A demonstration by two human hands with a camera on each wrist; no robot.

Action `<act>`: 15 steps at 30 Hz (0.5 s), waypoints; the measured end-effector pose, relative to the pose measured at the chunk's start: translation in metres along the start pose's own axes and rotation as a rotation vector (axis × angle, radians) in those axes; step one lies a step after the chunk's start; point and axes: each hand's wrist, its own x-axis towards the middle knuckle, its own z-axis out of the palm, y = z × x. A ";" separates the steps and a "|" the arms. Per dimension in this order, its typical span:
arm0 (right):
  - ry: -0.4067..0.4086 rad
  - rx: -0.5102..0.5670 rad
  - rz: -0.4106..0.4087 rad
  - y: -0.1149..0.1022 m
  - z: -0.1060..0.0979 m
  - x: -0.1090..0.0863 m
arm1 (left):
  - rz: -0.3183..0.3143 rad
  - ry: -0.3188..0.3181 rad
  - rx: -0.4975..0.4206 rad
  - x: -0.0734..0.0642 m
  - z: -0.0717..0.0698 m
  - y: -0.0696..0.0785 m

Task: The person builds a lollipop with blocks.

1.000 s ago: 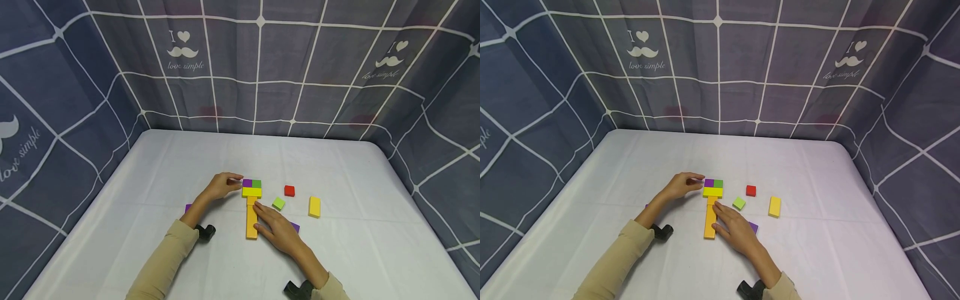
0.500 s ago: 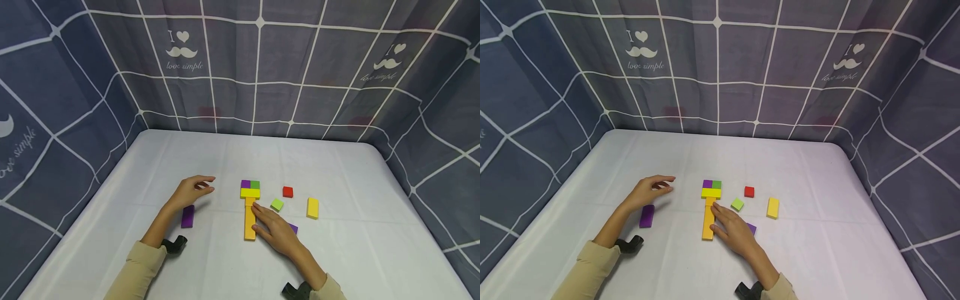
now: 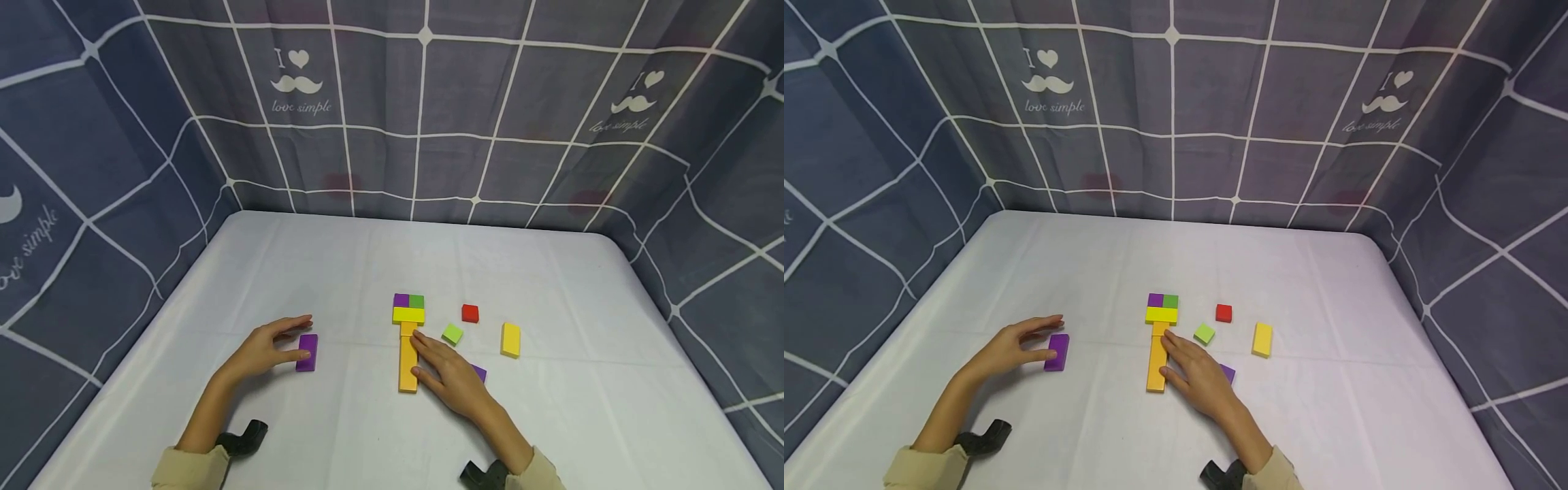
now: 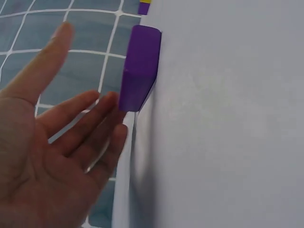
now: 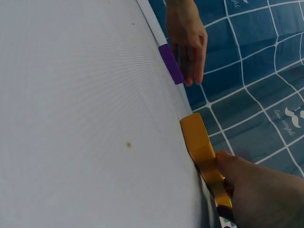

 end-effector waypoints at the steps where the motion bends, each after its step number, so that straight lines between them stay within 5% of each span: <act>1: 0.000 -0.001 -0.001 0.000 0.000 0.000 | -0.001 -0.001 0.006 -0.003 0.000 -0.001; 15: -0.001 0.001 -0.007 0.000 0.000 0.001 | -0.013 -0.005 0.169 -0.016 0.005 -0.001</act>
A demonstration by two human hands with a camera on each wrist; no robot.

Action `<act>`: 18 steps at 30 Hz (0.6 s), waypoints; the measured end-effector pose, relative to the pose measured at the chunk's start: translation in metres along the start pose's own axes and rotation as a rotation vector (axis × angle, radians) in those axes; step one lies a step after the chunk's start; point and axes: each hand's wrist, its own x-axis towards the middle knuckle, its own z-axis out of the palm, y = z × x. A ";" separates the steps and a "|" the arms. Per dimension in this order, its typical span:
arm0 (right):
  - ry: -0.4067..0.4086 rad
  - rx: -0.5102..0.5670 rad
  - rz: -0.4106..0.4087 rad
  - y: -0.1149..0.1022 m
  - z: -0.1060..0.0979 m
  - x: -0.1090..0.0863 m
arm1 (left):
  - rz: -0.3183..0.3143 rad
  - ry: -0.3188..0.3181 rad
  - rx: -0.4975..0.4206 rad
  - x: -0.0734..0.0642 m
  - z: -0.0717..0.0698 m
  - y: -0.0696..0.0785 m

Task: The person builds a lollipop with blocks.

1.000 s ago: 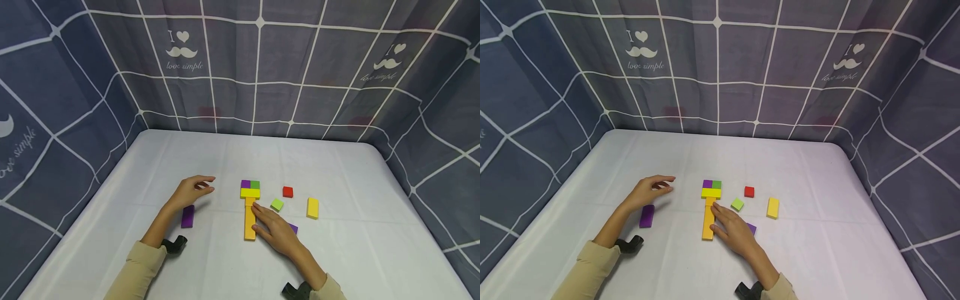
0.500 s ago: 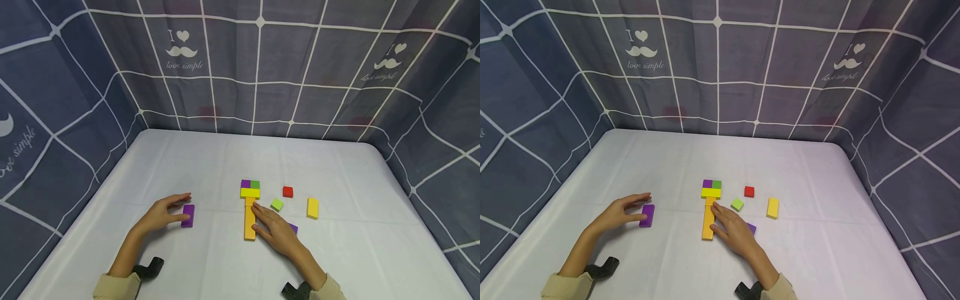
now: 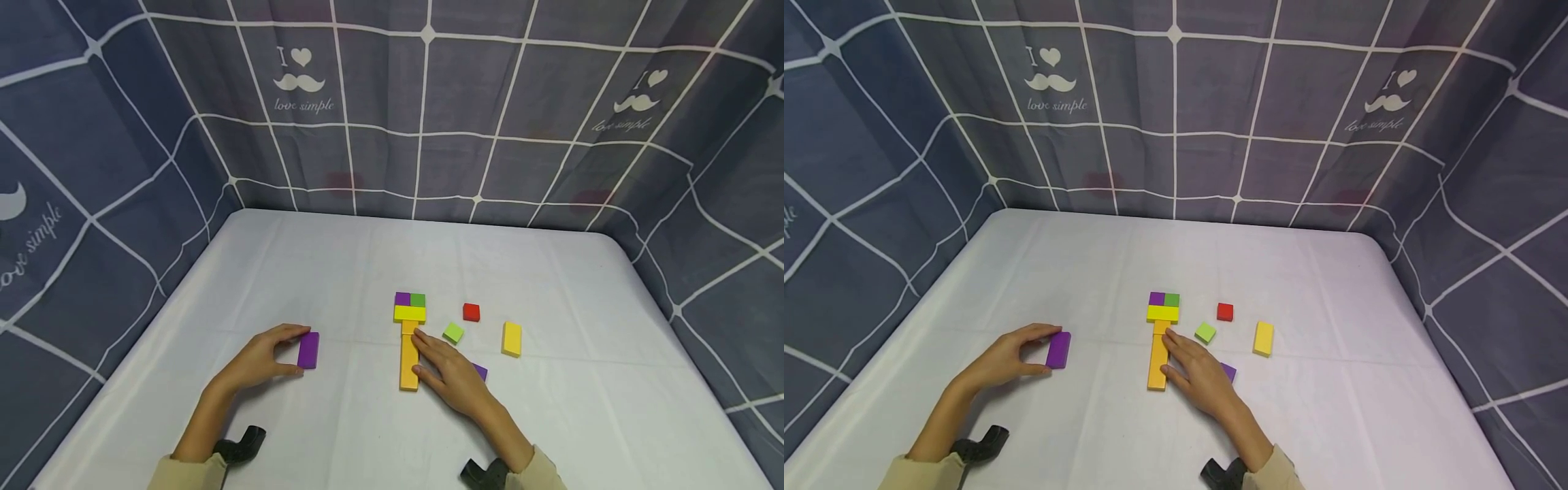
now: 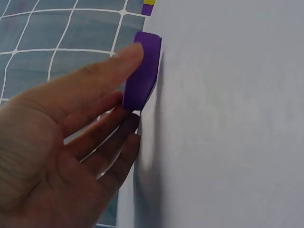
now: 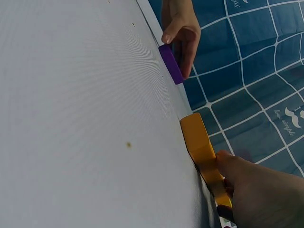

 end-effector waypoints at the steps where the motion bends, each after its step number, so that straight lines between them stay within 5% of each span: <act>1: 0.001 -0.001 -0.001 0.000 0.000 0.000 | 0.003 0.007 0.006 0.001 0.000 0.000; 10: 0.022 -0.010 -0.008 0.001 0.000 0.000 | 0.061 0.003 0.061 0.019 -0.005 0.010; 18: 0.018 -0.006 -0.005 0.001 0.000 -0.002 | 0.123 -0.001 -0.027 0.060 0.002 0.028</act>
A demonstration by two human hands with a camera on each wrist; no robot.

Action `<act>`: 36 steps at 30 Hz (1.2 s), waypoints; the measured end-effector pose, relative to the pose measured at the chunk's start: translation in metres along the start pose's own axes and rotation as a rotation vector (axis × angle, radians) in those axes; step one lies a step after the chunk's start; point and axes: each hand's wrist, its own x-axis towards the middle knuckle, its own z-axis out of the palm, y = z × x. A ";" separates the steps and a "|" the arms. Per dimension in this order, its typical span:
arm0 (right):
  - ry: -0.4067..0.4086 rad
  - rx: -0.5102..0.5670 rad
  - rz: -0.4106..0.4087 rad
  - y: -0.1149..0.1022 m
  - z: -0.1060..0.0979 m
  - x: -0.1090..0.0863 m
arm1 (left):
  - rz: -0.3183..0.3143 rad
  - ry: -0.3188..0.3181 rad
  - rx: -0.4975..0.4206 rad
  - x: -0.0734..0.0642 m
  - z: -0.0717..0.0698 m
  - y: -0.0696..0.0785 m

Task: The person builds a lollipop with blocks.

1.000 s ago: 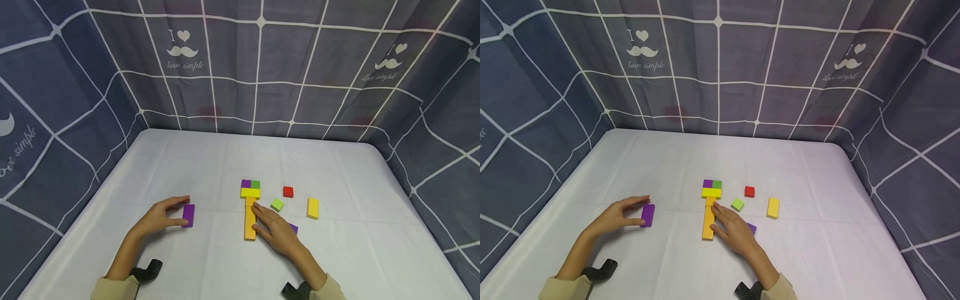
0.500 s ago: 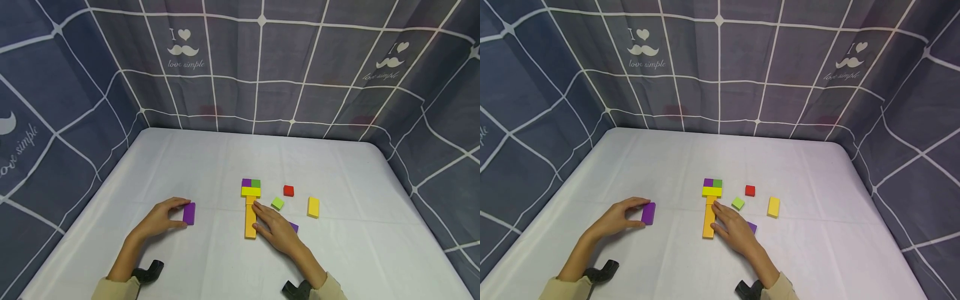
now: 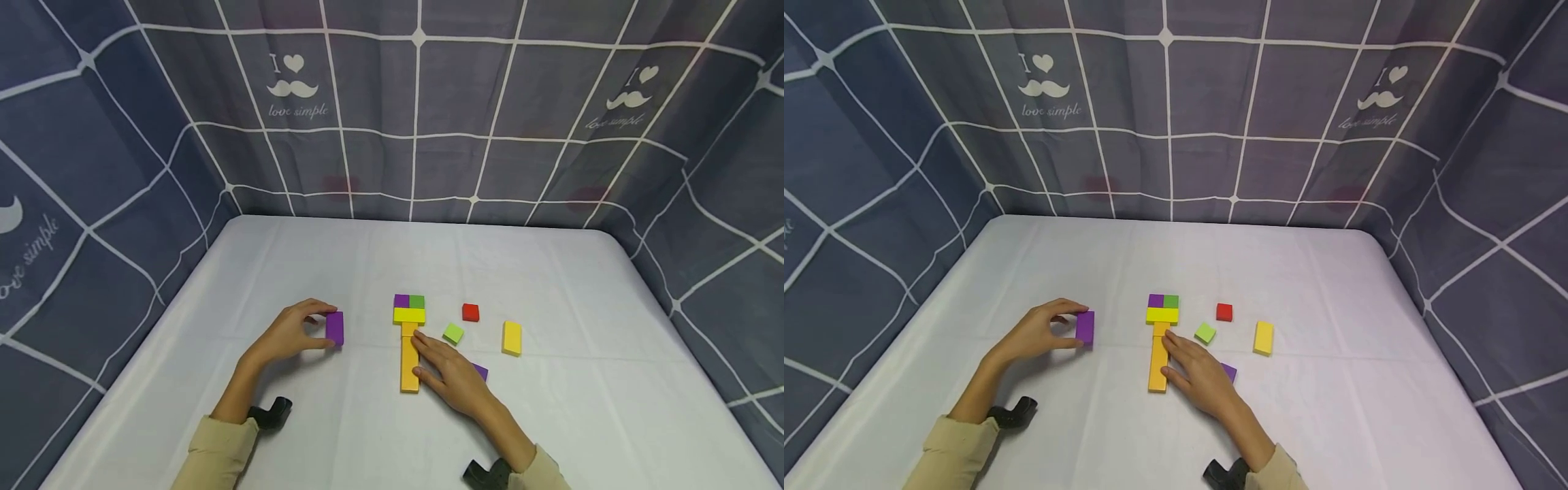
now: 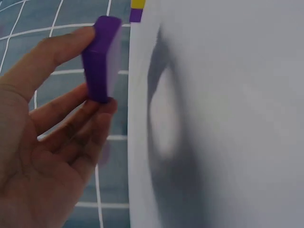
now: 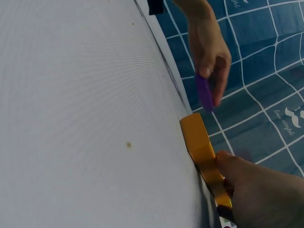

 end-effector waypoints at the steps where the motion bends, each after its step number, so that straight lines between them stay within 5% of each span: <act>1: -0.002 0.004 0.002 0.000 0.000 0.000 | 0.006 0.013 -0.017 0.006 0.002 0.001; 10: -0.029 0.006 0.024 0.000 -0.001 0.001 | -0.005 0.084 -0.084 0.060 0.036 -0.002; 17: -0.035 0.010 0.032 0.000 -0.001 0.001 | -0.039 0.059 -0.051 0.085 0.050 -0.008; 28: -0.044 0.008 0.047 -0.001 -0.001 0.000 | -0.085 -0.052 0.010 0.094 0.057 -0.010; 36: -0.040 0.001 0.052 -0.002 -0.001 0.001 | -0.132 0.008 0.013 0.088 0.058 -0.013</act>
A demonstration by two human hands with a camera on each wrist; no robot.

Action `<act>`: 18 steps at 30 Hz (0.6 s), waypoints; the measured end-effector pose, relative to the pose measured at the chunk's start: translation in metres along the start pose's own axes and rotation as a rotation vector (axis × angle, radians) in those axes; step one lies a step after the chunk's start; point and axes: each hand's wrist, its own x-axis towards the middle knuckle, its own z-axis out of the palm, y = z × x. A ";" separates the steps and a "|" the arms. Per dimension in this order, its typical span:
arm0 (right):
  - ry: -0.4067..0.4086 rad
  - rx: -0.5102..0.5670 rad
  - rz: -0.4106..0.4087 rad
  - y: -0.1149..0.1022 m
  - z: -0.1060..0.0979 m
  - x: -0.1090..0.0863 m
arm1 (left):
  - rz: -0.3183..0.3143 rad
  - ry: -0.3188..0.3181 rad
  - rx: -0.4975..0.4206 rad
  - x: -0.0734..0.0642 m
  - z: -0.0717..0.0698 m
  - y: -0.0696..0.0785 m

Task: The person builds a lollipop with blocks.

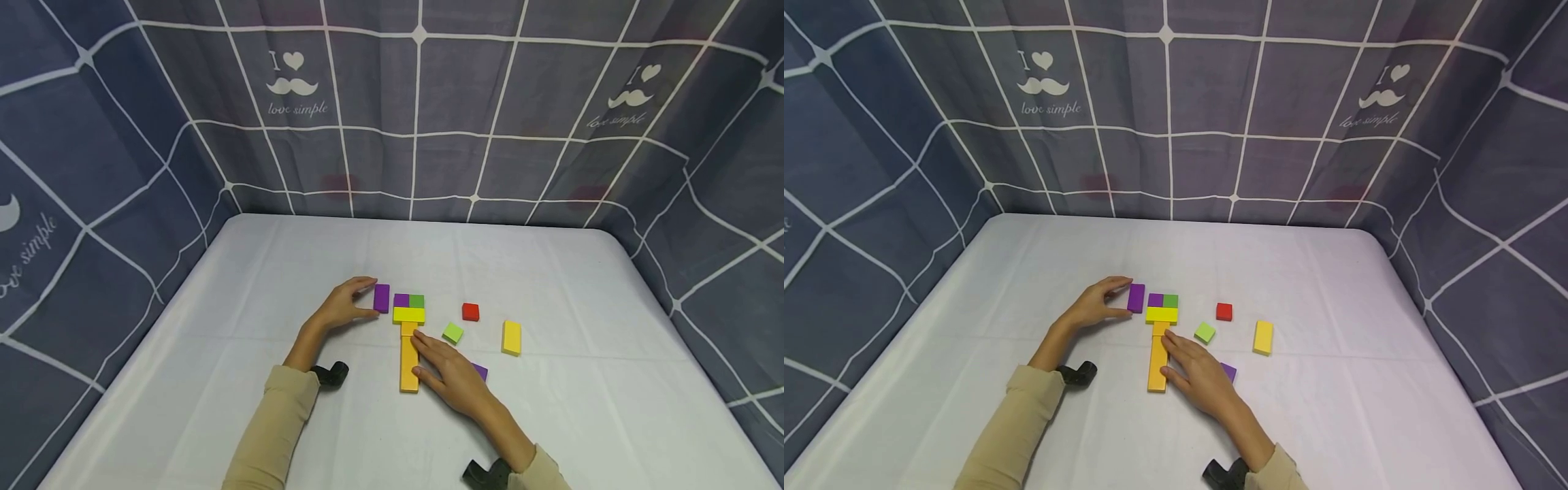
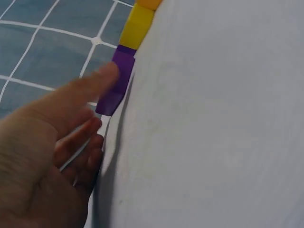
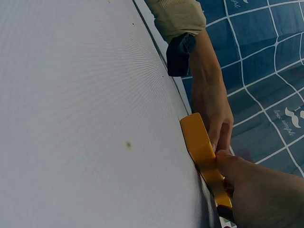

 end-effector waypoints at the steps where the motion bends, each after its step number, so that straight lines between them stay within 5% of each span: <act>1: 0.000 -0.001 0.001 0.000 0.000 0.000 | -0.005 0.006 -0.003 0.000 0.001 -0.001; 18: 0.004 0.015 -0.009 0.000 -0.001 0.000 | -0.049 0.066 -0.002 0.002 0.015 -0.002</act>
